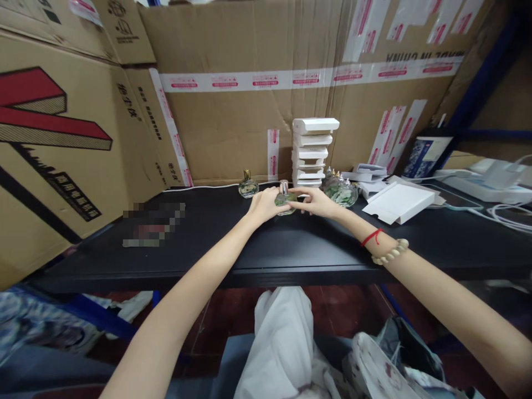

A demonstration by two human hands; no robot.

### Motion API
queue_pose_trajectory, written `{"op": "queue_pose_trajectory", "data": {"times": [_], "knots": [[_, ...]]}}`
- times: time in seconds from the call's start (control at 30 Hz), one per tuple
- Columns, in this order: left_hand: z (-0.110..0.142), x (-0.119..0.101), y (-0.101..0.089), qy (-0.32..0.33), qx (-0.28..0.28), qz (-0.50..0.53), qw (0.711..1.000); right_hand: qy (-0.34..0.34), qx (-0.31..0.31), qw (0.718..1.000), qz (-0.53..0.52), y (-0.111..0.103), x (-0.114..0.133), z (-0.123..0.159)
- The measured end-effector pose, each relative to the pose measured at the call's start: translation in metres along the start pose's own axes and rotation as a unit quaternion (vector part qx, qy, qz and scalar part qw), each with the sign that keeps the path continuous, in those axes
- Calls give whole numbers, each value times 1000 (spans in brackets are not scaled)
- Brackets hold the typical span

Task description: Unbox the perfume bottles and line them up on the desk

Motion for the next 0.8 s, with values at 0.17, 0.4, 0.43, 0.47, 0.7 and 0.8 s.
{"op": "queue_pose_trajectory", "data": {"times": [0.17,0.4,0.43,0.47,0.7,0.8], "knots": [[1,23,-8,-53,-69,-37,996,14,55,996,66,4,-17,0],[13,55,-28,-181,-164,-79,966,7,90,992,93,4,-20,-2],[15,61,-29,-198,-172,-72,962,9,94,990,100,4,-20,-2],[16,66,-30,-214,-174,-63,959,11,97,989,107,5,-20,-1],[15,99,-12,-273,-110,30,955,-5,120,975,187,15,-15,0],[13,107,-8,-281,-106,49,953,-4,126,969,211,17,-16,-1]]}}
Point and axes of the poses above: each hand's wrist, its own z-axis away from the middle knuckle, its own y-axis out of the palm, x = y × z, the point moved 6 cm from there along -z, towards the middle knuckle
